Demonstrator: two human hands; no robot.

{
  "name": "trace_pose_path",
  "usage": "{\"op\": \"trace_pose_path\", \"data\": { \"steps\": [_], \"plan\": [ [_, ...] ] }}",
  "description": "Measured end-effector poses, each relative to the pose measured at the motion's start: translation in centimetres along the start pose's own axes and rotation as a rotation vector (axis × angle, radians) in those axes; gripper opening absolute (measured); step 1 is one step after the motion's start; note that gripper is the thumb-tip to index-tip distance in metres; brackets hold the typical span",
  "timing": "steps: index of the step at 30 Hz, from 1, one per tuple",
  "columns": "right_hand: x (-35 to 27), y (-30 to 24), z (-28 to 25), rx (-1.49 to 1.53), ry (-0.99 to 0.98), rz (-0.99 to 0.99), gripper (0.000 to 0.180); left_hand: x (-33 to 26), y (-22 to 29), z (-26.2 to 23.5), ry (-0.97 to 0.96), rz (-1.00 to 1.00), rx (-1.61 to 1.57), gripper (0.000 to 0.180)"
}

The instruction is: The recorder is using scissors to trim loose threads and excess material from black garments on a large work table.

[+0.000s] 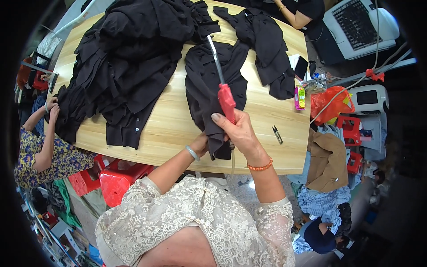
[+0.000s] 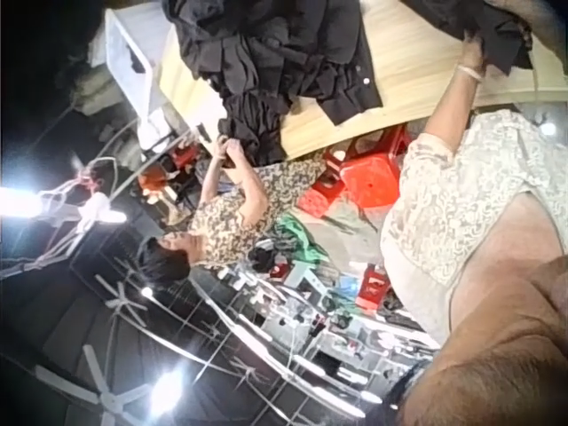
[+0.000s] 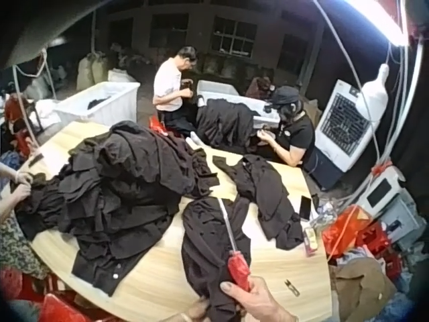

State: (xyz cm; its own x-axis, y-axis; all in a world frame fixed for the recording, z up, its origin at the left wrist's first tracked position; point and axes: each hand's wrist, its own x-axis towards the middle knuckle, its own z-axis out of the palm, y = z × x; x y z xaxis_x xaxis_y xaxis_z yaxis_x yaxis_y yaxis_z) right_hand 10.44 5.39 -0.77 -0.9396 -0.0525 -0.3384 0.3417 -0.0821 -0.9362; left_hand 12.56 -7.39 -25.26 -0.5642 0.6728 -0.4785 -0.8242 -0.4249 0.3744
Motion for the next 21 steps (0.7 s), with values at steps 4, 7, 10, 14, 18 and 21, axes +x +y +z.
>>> {"op": "trace_pose_path", "data": {
  "steps": [4,7,10,14,18,21],
  "plan": [
    [-0.6,-1.3,-0.7,0.135,0.089,-0.074,0.019,0.8,2.1,3.1,-0.02,0.019,-0.157,0.049],
    [-1.7,-1.0,-1.7,0.184,0.142,-0.07,0.017,0.0,3.1,3.9,-0.299,-0.149,-0.5,0.062],
    [-2.3,-0.8,-2.2,0.219,0.178,-0.054,0.017,-0.4,3.2,6.1,-0.285,-0.056,-0.544,0.07],
    [-2.1,-0.8,-3.7,0.277,0.199,-0.06,0.017,-0.4,4.2,7.4,-0.168,0.037,-0.564,0.058],
    [-1.9,-0.7,-5.4,0.187,0.257,-0.109,0.017,-1.1,6.9,5.8,0.065,0.257,-0.123,0.027],
    [-1.6,-0.3,-7.4,0.161,0.364,-0.149,0.017,-3.6,8.1,5.7,0.143,0.201,0.395,0.016]
  ]
}}
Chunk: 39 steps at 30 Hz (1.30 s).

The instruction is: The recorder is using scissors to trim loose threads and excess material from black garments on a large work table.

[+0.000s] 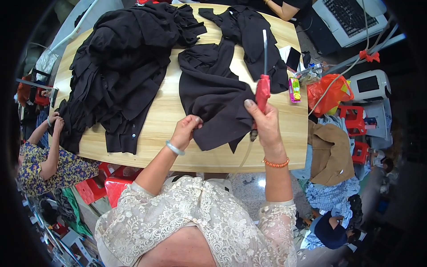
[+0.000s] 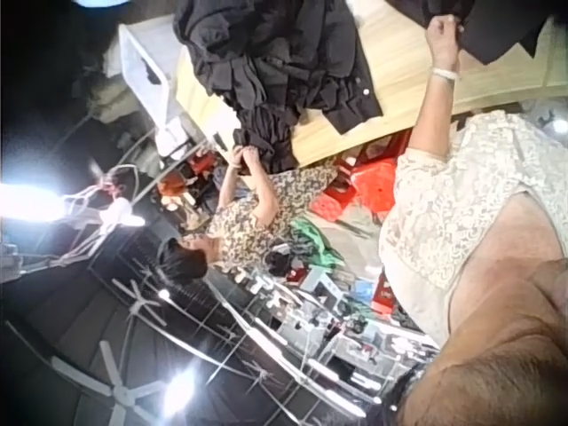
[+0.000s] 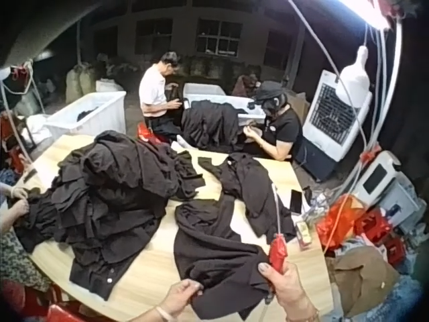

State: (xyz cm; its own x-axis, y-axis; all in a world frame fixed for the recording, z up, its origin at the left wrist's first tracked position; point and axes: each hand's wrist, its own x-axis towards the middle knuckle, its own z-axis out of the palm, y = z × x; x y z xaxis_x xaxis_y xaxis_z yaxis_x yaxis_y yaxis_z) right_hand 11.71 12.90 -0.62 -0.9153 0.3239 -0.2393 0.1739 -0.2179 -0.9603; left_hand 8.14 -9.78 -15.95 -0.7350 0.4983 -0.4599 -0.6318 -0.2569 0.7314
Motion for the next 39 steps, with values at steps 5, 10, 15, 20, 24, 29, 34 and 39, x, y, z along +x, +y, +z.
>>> {"op": "trace_pose_path", "data": {
  "steps": [5,10,15,20,24,29,34,39],
  "plan": [
    [3.9,-0.8,-0.9,-0.138,-0.017,-0.102,0.019,-4.8,-1.9,4.7,-0.335,0.156,0.167,0.054],
    [-0.6,-2.4,11.5,-0.28,-0.827,-0.348,0.024,-6.5,-4.9,3.5,-0.176,-0.065,-0.141,0.014],
    [0.0,0.4,8.3,-0.726,-0.513,-0.277,0.025,-9.3,-7.2,-5.2,0.323,-0.36,-0.796,0.039],
    [-0.2,8.2,-1.1,-1.106,-0.273,-0.074,0.023,-13.0,-12.5,-10.6,0.435,-0.743,-0.214,0.037],
    [-4.1,11.9,-2.5,-1.315,-0.212,0.082,0.026,-13.9,-7.5,-9.2,0.234,-0.238,1.11,0.048],
    [-7.3,16.2,-2.8,-1.384,-0.236,0.011,0.027,-9.1,-5.9,-7.8,0.473,-0.514,0.259,0.056],
    [-8.3,16.2,-1.8,-1.26,-0.284,0.114,0.029,-6.3,-7.2,-7.5,0.564,-0.376,0.718,0.052],
    [-8.6,16.6,-1.4,-1.217,-0.35,0.072,0.024,-4.6,-5.5,-8.6,0.591,-0.256,1.334,0.05]
  ]
}}
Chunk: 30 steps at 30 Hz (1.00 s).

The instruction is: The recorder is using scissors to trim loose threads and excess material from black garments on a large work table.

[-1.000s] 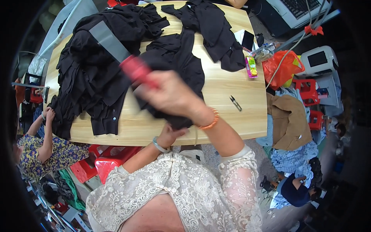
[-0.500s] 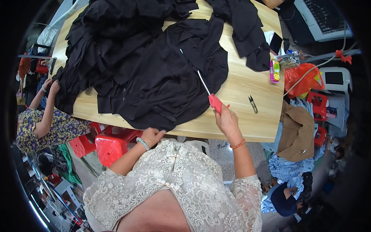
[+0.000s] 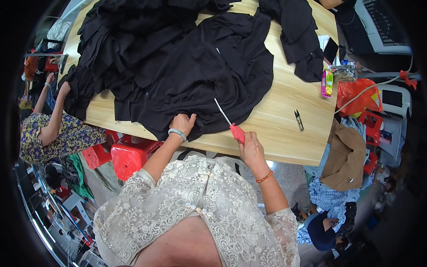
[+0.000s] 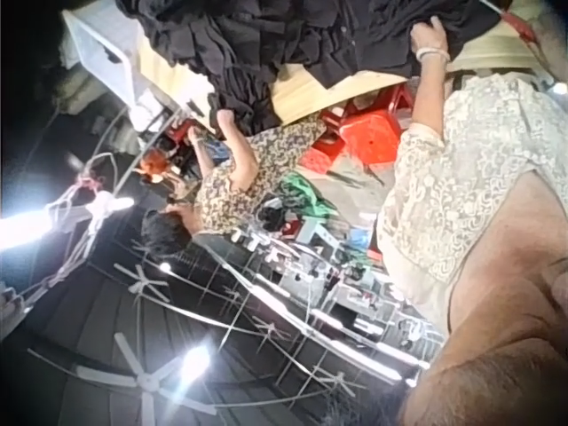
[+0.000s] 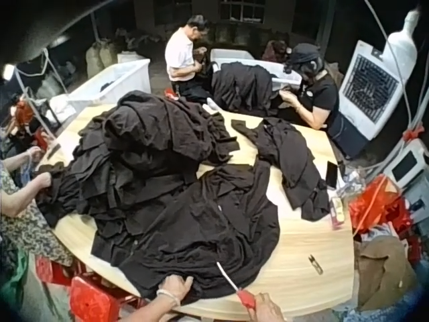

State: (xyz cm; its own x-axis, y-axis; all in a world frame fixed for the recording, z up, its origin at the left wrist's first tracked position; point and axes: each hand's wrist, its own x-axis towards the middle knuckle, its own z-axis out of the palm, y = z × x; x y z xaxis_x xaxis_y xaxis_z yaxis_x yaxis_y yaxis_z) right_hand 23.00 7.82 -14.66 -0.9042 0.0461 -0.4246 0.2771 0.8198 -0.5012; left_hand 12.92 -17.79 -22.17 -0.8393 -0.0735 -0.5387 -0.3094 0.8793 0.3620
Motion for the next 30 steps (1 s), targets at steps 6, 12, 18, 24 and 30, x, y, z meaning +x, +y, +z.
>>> {"op": "trace_pose_path", "data": {
  "steps": [6,12,18,24,30],
  "plan": [
    [0.0,-0.1,0.5,-0.064,0.047,-0.093,0.027,1.5,0.1,-0.9,-0.015,-0.054,0.069,0.046],
    [0.0,-0.3,-0.3,-0.11,0.05,-0.083,0.029,1.9,-4.0,-1.2,-0.129,-0.057,-0.747,0.032],
    [-0.3,-0.8,-1.3,-0.094,0.135,-0.114,0.029,-0.5,-3.7,-5.6,-0.609,-0.115,-1.855,0.014],
    [0.2,-2.4,-2.4,0.033,0.034,-0.125,0.03,-0.4,-3.0,-5.1,-0.608,0.01,-1.959,0.016],
    [0.5,-4.3,-3.1,-0.046,-0.133,-0.309,0.027,-0.7,-1.9,-3.5,-0.291,0.052,-1.576,0.017]
  ]
}}
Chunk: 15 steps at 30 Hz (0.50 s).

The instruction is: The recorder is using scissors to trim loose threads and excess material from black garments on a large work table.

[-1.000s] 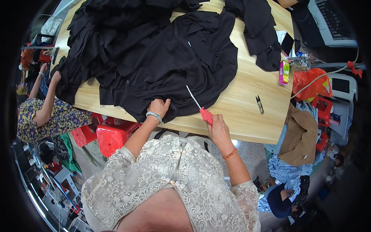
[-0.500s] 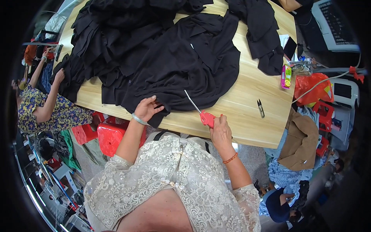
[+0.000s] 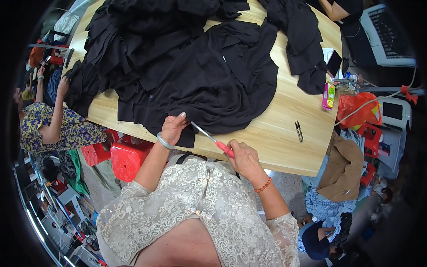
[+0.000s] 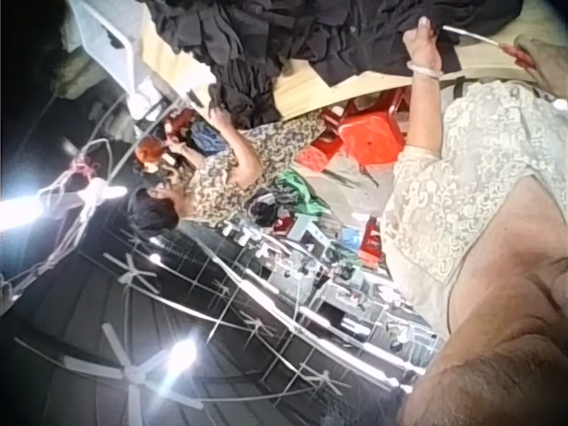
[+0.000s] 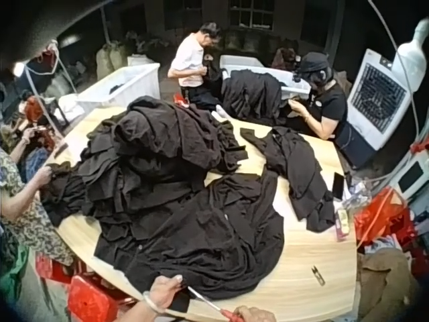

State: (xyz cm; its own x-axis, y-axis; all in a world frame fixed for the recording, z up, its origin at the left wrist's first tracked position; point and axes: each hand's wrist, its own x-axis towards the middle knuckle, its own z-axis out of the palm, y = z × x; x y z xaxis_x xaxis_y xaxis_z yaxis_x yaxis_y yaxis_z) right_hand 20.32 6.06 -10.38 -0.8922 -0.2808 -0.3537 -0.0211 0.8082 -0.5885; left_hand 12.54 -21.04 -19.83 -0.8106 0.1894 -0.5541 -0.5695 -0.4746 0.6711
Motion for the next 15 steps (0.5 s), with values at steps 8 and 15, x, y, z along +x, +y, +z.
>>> {"op": "trace_pose_path", "data": {
  "steps": [8,15],
  "plan": [
    [0.9,-1.6,-2.3,-0.001,-0.1,0.099,0.022,0.6,0.2,-0.7,0.048,-0.031,0.12,0.018],
    [1.8,-0.3,-0.6,0.113,0.08,0.111,0.026,3.9,4.1,1.9,0.128,0.128,-0.072,0.033]
  ]
}}
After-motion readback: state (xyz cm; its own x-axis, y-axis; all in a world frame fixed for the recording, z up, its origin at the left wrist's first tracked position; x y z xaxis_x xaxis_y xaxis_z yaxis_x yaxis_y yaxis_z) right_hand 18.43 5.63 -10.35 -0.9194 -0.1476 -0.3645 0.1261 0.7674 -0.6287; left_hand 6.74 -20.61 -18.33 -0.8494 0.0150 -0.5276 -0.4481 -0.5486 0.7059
